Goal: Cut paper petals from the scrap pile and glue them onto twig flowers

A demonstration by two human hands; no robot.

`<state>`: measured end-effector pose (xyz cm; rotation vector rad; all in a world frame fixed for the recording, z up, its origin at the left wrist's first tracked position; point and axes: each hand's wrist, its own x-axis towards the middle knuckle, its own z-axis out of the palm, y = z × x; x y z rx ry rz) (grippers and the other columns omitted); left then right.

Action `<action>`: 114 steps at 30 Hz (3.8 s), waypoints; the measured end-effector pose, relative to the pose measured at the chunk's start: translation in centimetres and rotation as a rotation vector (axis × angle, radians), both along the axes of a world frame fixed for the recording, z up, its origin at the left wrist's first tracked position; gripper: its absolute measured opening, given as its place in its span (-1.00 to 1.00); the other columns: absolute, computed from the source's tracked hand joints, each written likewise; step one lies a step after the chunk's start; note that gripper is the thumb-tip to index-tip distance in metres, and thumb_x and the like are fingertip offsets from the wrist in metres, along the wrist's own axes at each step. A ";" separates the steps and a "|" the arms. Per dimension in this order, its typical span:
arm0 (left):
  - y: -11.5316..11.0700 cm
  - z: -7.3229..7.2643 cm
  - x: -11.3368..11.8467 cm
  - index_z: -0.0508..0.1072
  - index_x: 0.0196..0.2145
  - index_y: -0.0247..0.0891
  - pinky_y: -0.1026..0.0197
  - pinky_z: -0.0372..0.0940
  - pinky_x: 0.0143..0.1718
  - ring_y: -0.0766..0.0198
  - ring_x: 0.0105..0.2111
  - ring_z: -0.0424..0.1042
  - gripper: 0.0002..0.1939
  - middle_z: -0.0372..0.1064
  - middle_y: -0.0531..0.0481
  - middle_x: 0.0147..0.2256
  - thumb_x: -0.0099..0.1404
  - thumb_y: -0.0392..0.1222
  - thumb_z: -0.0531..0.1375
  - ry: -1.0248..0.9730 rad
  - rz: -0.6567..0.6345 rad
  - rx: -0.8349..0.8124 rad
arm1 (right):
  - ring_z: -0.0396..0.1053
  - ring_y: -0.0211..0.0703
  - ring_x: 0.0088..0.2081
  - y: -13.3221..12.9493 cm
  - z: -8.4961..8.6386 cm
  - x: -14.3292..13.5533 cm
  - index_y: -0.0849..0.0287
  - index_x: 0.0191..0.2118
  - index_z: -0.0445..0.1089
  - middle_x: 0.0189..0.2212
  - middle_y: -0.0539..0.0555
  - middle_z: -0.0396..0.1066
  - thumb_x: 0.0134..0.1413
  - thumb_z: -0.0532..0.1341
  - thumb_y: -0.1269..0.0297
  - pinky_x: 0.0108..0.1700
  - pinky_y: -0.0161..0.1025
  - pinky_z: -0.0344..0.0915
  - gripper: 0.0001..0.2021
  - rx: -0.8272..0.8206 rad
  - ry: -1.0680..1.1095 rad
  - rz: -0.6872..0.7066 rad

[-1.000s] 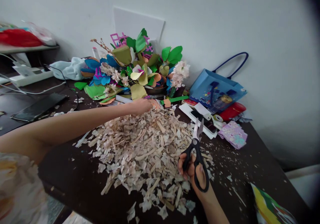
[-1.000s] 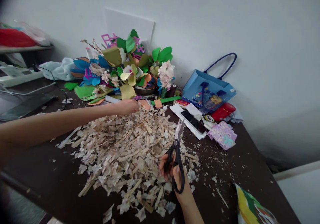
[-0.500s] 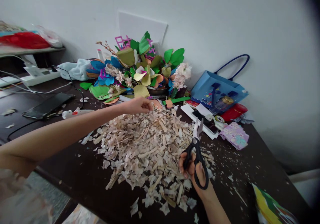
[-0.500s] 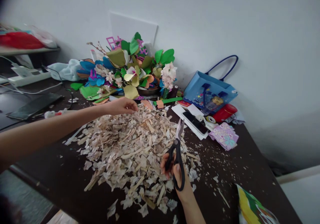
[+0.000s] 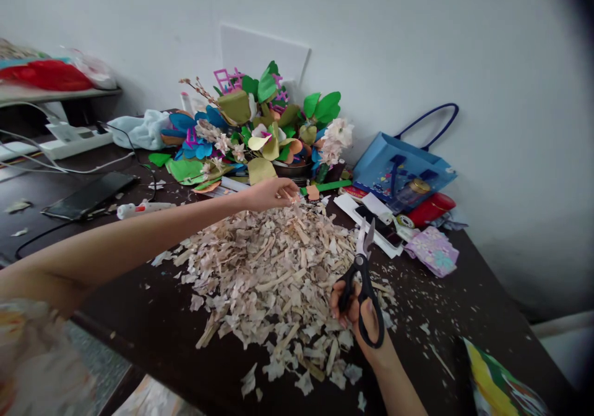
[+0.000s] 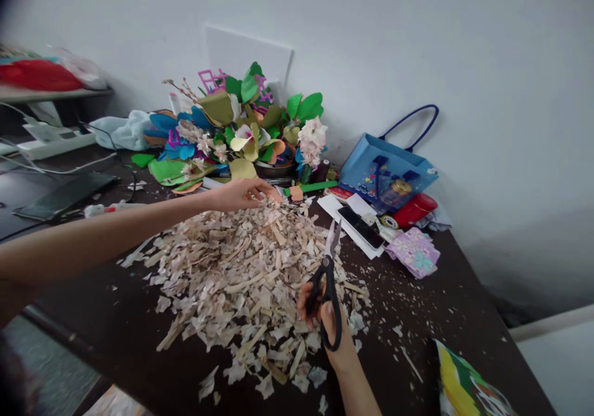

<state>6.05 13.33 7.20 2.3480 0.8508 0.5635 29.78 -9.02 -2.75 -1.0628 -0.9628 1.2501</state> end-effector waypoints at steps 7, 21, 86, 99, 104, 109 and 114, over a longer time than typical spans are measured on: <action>-1.1 0.2 -4.5 0.45 -0.18 -0.32 0.30 0.19 -0.39 0.28 -0.38 0.42 -0.73 0.47 -0.11 -0.29 0.23 -0.14 0.11 0.285 0.095 0.197 | 0.21 -0.13 -0.51 0.3 0.0 0.3 0.11 -0.17 0.38 -0.48 0.09 0.31 -0.03 0.15 -0.23 -0.60 -0.25 0.09 -0.50 0.010 -0.005 0.021; -4.4 -3.4 -11.5 0.37 -0.10 -0.31 0.25 0.30 -0.34 0.22 -0.35 0.46 -0.60 0.46 -0.15 -0.22 0.23 0.03 0.10 0.235 0.378 0.026 | 0.22 -0.15 -0.52 0.2 -0.7 0.3 0.11 -0.20 0.37 -0.48 0.09 0.33 0.06 0.13 -0.14 -0.62 -0.27 0.05 -0.59 -0.017 -0.004 0.045; -12.1 -8.2 -10.3 0.38 -0.11 -0.26 0.09 0.20 -0.09 0.19 -0.16 0.35 -0.77 0.43 -0.12 -0.16 0.41 -0.32 -0.04 0.002 0.077 0.715 | 0.21 -0.14 -0.52 0.5 -1.5 0.9 0.09 -0.18 0.38 -0.48 0.09 0.30 -0.02 0.12 -0.24 -0.60 -0.27 0.05 -0.50 -0.035 -0.038 0.057; -12.9 -9.1 -11.8 0.41 -0.07 -0.09 0.05 0.19 0.03 0.23 -0.11 0.37 -0.73 0.46 0.00 -0.19 0.40 -0.30 -0.01 -0.001 0.062 0.713 | 0.19 -0.13 -0.53 0.6 -1.4 0.9 0.08 -0.19 0.39 -0.49 0.08 0.30 -0.10 0.17 -0.27 -0.61 -0.27 0.05 -0.48 -0.070 -0.035 0.050; -13.1 -9.3 -11.9 0.39 -0.04 -0.10 0.04 0.15 0.07 0.23 -0.12 0.40 -0.73 0.47 -0.04 -0.15 0.42 -0.23 -0.03 0.011 0.016 0.607 | 0.22 -0.12 -0.53 0.6 -1.4 1.0 0.09 -0.19 0.39 -0.48 0.09 0.32 -0.12 0.17 -0.28 -0.61 -0.25 0.07 -0.46 -0.075 -0.042 0.043; -13.3 -9.0 -11.7 0.39 -0.09 -0.13 0.08 0.20 0.00 0.24 -0.19 0.43 -0.79 0.49 -0.03 -0.21 0.34 -0.29 0.08 -0.115 0.118 0.622 | 0.22 -0.13 -0.54 0.6 -1.4 0.9 0.09 -0.20 0.40 -0.48 0.09 0.32 -0.12 0.18 -0.27 -0.62 -0.26 0.05 -0.46 -0.073 -0.032 0.046; -12.7 -7.5 -11.0 0.44 -0.25 -0.26 0.16 0.27 -0.19 0.22 -0.27 0.40 -0.87 0.43 -0.09 -0.31 0.32 -0.25 0.10 -0.184 0.465 0.448 | 0.21 -0.13 -0.55 0.7 -1.3 0.8 0.10 -0.22 0.39 -0.50 0.10 0.31 -0.11 0.17 -0.28 -0.63 -0.26 0.05 -0.47 -0.081 -0.042 0.038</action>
